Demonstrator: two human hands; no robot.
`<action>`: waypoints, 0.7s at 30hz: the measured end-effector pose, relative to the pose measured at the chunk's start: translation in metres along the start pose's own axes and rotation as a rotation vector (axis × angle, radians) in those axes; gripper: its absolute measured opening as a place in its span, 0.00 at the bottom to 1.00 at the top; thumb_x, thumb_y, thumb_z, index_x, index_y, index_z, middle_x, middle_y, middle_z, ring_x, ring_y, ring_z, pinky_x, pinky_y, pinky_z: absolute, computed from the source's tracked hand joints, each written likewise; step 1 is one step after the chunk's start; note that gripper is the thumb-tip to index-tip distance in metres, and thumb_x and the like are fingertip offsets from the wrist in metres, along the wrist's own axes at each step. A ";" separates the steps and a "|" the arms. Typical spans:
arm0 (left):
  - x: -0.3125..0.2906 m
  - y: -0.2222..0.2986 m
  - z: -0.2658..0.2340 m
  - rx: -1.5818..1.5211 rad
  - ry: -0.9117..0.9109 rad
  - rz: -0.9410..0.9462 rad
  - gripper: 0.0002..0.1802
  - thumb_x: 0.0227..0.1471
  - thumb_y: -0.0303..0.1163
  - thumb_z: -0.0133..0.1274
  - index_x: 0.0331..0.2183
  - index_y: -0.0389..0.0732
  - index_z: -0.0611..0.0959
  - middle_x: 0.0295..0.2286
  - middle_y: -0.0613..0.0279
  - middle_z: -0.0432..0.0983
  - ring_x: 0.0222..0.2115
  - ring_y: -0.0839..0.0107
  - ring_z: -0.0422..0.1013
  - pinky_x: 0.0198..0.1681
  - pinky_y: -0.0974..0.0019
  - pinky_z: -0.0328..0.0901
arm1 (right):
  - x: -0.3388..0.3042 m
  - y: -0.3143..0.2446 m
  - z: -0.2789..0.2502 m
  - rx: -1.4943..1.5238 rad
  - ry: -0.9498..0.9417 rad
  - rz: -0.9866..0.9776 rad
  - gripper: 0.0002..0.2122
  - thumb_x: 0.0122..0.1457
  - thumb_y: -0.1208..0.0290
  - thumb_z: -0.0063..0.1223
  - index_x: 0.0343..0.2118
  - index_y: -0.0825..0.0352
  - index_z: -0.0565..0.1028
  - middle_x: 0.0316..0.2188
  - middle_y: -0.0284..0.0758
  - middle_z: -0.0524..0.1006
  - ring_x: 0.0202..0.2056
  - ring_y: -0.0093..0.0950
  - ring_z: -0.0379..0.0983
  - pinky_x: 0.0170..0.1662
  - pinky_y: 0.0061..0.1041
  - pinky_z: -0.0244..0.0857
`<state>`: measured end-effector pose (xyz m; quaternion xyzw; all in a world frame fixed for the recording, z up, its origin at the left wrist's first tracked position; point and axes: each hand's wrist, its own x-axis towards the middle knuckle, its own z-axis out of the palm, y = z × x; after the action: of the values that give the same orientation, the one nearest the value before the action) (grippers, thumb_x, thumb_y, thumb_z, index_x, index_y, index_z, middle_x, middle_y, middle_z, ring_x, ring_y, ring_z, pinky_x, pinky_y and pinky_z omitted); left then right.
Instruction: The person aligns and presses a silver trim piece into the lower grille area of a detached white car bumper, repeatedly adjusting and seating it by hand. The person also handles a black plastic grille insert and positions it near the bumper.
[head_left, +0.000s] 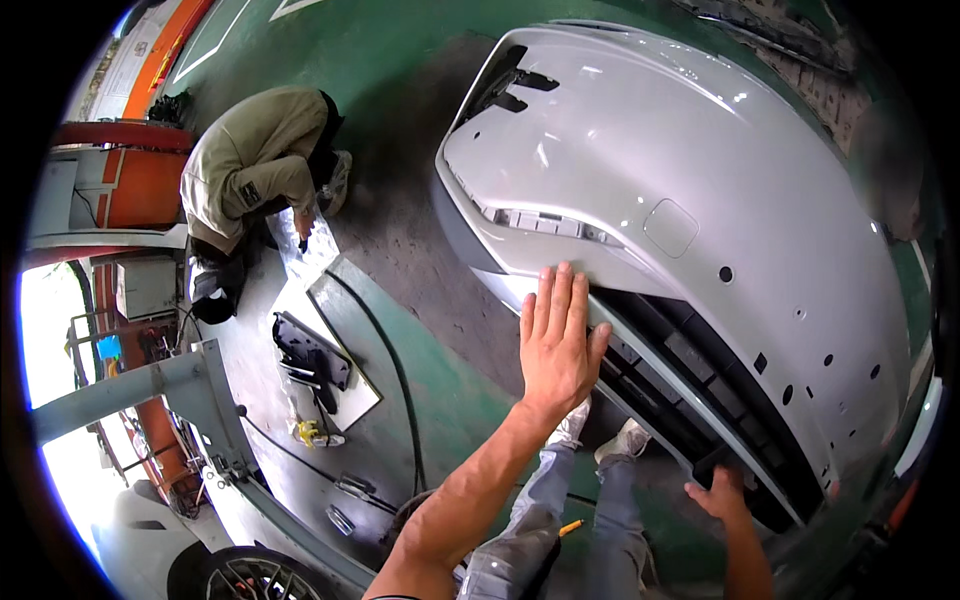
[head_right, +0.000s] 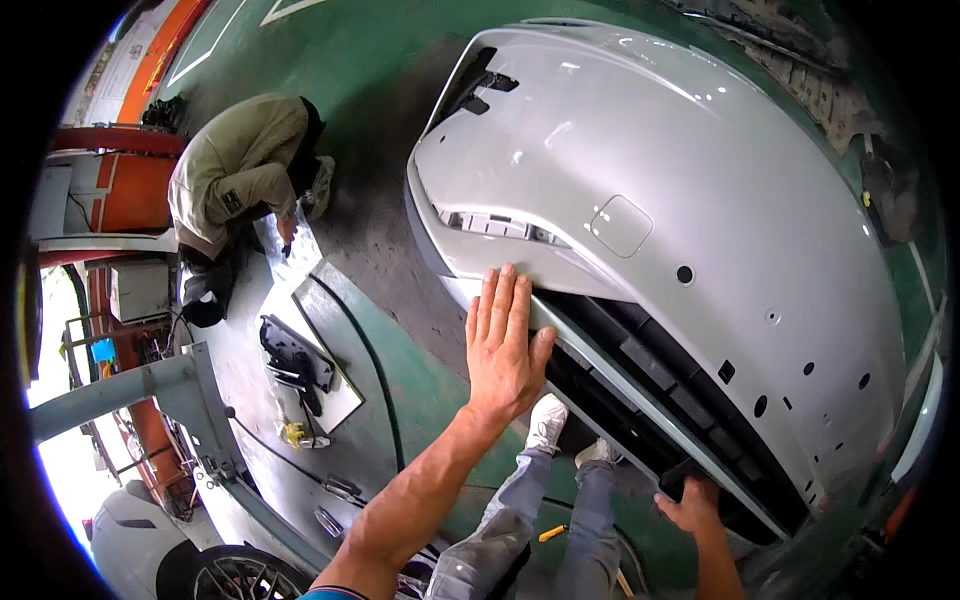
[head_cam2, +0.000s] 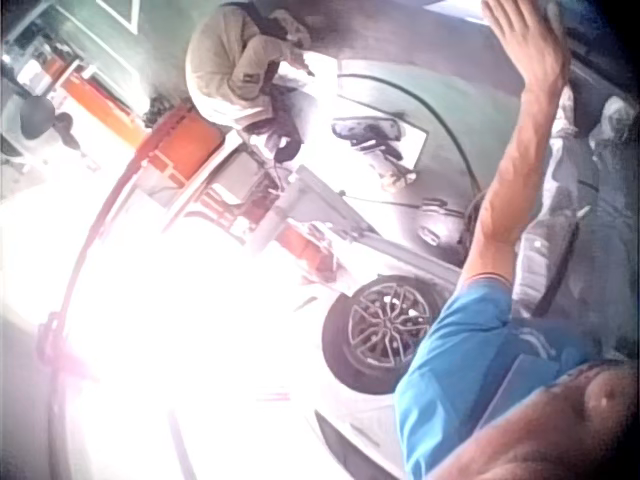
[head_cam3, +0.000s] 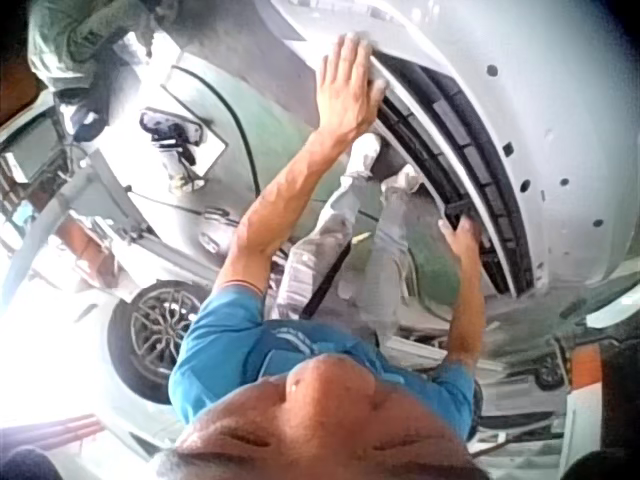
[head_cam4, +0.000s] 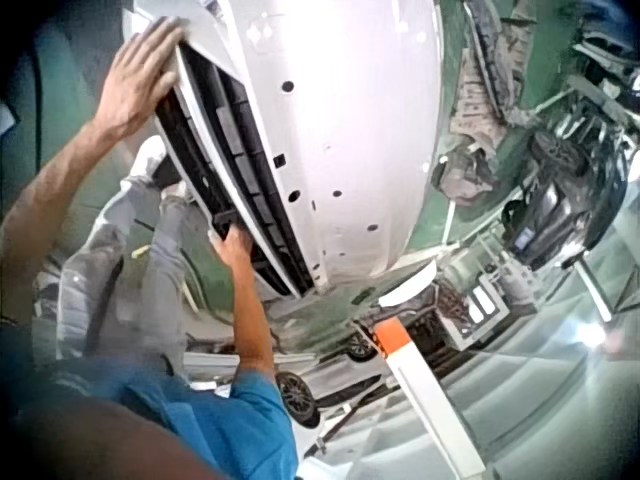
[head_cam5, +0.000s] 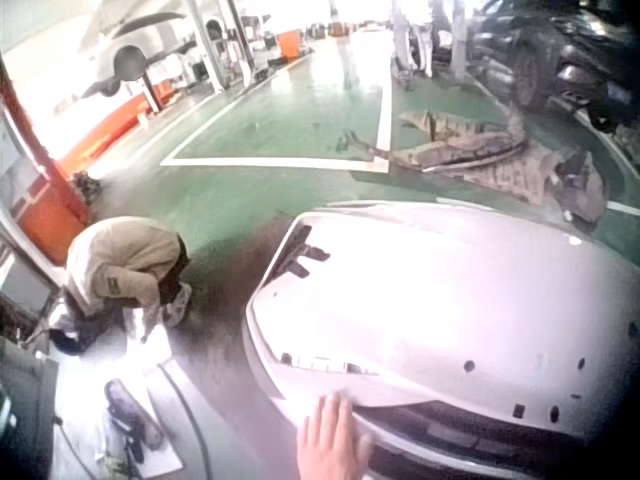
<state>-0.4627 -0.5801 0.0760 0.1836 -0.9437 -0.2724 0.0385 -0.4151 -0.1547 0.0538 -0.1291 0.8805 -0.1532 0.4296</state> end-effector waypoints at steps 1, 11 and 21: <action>0.001 0.001 0.000 -0.017 0.018 0.023 0.36 0.55 0.36 0.54 0.62 0.35 0.65 0.65 0.46 0.54 0.67 0.47 0.48 0.67 0.46 0.46 | -0.001 0.004 0.004 -0.037 0.067 -0.044 0.24 0.43 0.54 0.69 0.38 0.66 0.77 0.41 0.48 0.77 0.46 0.50 0.72 0.51 0.45 0.64; -0.055 0.017 0.009 -0.253 0.181 0.102 0.27 0.46 0.23 0.62 0.51 0.35 0.77 0.52 0.45 0.69 0.54 0.46 0.67 0.55 0.50 0.64 | -0.003 0.014 0.011 -0.054 0.027 -0.060 0.24 0.45 0.55 0.70 0.37 0.69 0.76 0.36 0.48 0.78 0.41 0.51 0.73 0.47 0.45 0.65; 0.010 -0.024 -0.004 0.220 0.017 0.299 0.52 0.37 0.30 0.71 0.63 0.46 0.65 0.61 0.54 0.62 0.64 0.55 0.56 0.67 0.46 0.52 | 0.003 0.001 0.000 -0.006 0.059 -0.136 0.26 0.43 0.60 0.70 0.43 0.71 0.75 0.36 0.49 0.78 0.40 0.50 0.74 0.44 0.41 0.67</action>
<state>-0.4638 -0.6050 0.0665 0.0464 -0.9843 -0.1571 0.0661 -0.4163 -0.1552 0.0516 -0.1853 0.8824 -0.1833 0.3918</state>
